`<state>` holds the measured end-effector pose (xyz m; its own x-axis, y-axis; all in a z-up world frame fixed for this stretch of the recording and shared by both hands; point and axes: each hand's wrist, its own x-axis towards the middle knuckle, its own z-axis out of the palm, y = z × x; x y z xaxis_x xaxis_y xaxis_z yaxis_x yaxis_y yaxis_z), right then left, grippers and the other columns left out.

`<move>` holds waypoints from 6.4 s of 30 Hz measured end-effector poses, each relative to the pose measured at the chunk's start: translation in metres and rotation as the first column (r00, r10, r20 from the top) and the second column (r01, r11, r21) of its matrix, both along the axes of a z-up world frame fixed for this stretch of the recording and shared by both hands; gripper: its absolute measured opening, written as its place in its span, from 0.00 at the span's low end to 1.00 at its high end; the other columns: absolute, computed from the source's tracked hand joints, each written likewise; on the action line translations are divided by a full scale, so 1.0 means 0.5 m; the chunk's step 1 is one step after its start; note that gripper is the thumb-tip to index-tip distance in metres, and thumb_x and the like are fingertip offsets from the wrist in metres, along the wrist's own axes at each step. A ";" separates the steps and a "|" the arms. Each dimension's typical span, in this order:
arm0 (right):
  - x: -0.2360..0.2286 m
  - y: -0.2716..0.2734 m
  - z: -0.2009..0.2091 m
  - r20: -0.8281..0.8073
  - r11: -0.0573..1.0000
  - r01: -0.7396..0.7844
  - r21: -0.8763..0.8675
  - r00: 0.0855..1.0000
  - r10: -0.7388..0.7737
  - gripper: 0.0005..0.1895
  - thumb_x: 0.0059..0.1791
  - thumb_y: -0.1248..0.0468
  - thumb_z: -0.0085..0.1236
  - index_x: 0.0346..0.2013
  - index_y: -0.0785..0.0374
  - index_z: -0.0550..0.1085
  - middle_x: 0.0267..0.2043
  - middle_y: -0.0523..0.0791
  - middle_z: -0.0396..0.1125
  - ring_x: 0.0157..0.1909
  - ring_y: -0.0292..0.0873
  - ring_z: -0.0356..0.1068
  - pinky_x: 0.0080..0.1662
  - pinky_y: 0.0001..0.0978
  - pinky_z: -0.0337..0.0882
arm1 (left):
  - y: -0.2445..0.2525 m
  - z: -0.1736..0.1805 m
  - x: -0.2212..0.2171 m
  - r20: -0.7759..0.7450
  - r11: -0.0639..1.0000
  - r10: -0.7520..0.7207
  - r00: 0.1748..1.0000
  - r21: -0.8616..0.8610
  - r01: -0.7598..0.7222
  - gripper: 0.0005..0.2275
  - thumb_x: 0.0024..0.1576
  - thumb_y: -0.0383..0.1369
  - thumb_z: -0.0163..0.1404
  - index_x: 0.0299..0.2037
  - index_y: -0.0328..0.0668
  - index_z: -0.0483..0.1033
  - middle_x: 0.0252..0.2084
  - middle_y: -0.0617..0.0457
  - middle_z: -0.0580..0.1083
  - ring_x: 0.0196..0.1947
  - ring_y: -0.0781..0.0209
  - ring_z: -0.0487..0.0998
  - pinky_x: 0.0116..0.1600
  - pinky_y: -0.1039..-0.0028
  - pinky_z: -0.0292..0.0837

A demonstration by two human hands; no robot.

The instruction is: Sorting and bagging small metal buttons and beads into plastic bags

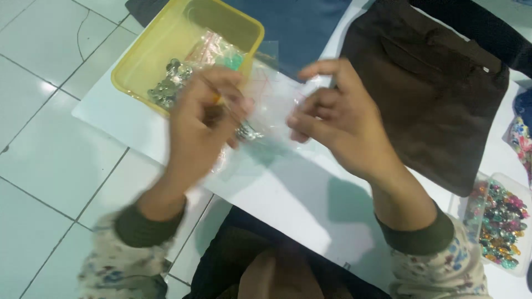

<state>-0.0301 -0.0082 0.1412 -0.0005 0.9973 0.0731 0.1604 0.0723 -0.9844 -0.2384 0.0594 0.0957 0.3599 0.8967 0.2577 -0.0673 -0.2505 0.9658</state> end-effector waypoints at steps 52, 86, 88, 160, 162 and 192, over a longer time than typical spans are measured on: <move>0.090 0.003 -0.068 0.656 0.832 -0.160 0.531 0.700 -0.283 0.03 0.50 0.71 0.67 0.37 0.61 0.83 0.26 0.43 0.70 0.29 0.41 0.68 0.37 0.34 0.64 | 0.019 0.018 0.083 -0.774 0.523 0.539 0.331 0.616 0.589 0.05 0.49 0.25 0.50 0.31 0.48 0.75 0.26 0.55 0.72 0.25 0.49 0.78 0.18 0.60 0.71; 0.703 -0.623 -0.168 0.845 0.847 0.518 0.120 0.395 -0.361 0.21 0.45 0.75 0.64 0.52 0.59 0.81 0.44 0.48 0.73 0.41 0.47 0.75 0.44 0.38 0.74 | -0.408 -0.214 0.941 -0.769 0.291 -0.319 0.554 0.477 0.829 0.12 0.44 0.17 0.53 0.35 0.43 0.75 0.38 0.52 0.72 0.42 0.49 0.73 0.43 0.58 0.71; 0.707 -0.621 -0.184 0.863 0.850 0.504 0.151 0.353 -0.362 0.22 0.46 0.74 0.64 0.55 0.59 0.80 0.48 0.49 0.73 0.46 0.50 0.74 0.46 0.41 0.73 | -0.405 -0.228 0.945 -0.763 0.295 -0.339 0.549 0.468 0.833 0.12 0.43 0.16 0.51 0.33 0.43 0.74 0.35 0.52 0.71 0.39 0.49 0.73 0.43 0.59 0.71; 0.700 -0.606 -0.169 0.389 0.705 0.685 -0.185 0.709 -0.588 0.08 0.48 0.77 0.61 0.40 0.67 0.80 0.38 0.47 0.75 0.40 0.39 0.74 0.42 0.29 0.80 | -0.387 -0.226 0.933 -0.597 0.314 -0.593 0.541 0.447 0.837 0.10 0.48 0.24 0.54 0.34 0.56 0.78 0.24 0.67 0.73 0.37 0.57 0.74 0.50 0.63 0.62; 0.699 -0.605 -0.171 0.370 0.675 0.718 -0.170 0.682 -0.631 0.10 0.47 0.79 0.61 0.40 0.68 0.80 0.40 0.47 0.75 0.40 0.38 0.73 0.42 0.28 0.81 | -0.390 -0.224 0.932 -0.679 0.283 -0.540 0.497 0.410 0.867 0.09 0.44 0.36 0.64 0.32 0.57 0.77 0.32 0.70 0.80 0.41 0.58 0.70 0.52 0.62 0.56; 0.659 -0.575 -0.210 0.065 0.530 0.803 0.273 0.534 -0.843 0.13 0.49 0.84 0.65 0.47 0.77 0.76 0.39 0.55 0.71 0.46 0.48 0.75 0.42 0.36 0.83 | -0.331 -0.187 0.858 -0.136 0.510 -0.768 0.626 0.461 0.726 0.08 0.55 0.31 0.62 0.44 0.53 0.84 0.35 0.55 0.80 0.40 0.53 0.78 0.50 0.65 0.73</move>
